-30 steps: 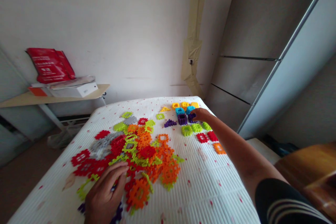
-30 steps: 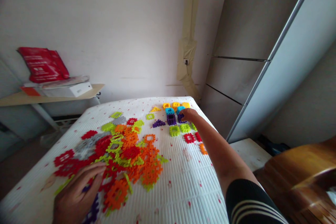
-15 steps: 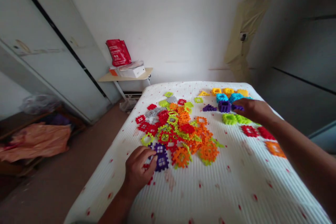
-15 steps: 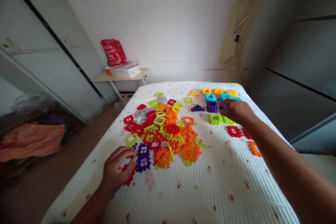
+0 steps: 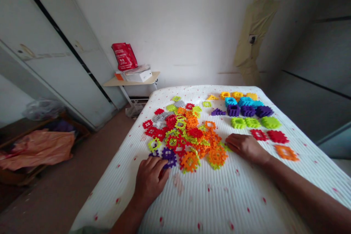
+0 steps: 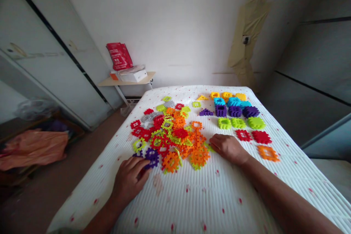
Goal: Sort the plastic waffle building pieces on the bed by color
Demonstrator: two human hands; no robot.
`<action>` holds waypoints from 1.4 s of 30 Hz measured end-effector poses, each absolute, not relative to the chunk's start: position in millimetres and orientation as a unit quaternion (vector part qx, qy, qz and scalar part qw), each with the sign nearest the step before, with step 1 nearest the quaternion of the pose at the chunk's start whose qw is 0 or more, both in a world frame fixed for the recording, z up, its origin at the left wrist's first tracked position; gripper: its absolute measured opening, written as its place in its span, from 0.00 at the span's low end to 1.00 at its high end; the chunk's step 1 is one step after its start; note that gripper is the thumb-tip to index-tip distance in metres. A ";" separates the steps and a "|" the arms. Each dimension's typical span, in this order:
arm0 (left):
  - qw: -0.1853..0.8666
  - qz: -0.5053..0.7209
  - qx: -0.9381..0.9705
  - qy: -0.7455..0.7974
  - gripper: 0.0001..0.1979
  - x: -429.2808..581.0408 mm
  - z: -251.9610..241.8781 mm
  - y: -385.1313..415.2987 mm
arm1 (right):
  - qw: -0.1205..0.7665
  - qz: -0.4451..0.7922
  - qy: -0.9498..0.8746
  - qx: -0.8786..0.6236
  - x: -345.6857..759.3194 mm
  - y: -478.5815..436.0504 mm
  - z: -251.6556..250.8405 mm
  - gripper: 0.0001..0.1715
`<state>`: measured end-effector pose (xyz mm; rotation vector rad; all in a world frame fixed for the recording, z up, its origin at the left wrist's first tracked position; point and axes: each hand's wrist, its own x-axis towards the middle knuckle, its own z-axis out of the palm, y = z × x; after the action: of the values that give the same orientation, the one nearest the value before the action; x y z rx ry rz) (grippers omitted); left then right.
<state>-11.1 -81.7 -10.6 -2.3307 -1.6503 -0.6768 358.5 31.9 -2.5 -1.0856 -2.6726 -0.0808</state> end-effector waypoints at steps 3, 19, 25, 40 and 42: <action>0.088 -0.301 -0.788 -0.529 0.08 -15.6 -11.7 -81.6 | 0.137 -0.037 -0.915 -0.379 357.5 32.3 -0.9 0.20; -0.386 -0.505 -0.540 -0.551 0.23 44.0 34.3 -31.3 | 0.334 0.065 -0.885 -0.318 305.7 14.7 36.3 0.17; -0.441 -0.519 -0.544 -0.490 0.30 77.0 36.6 -21.6 | 0.306 0.104 -0.899 -0.296 278.5 4.0 51.9 0.33; -0.430 -0.523 -0.563 -0.473 0.34 98.2 23.0 -26.7 | 0.190 0.056 -0.930 -0.308 280.0 4.3 59.5 0.27; -0.408 -0.541 -0.558 -0.479 0.34 96.2 22.1 -26.8 | 0.199 0.040 -0.924 -0.326 301.3 21.4 63.9 0.28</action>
<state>96.2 -26.8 22.1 -2.4342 -2.0915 -2.3580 301.3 21.4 63.9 -0.9110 -2.5834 0.1112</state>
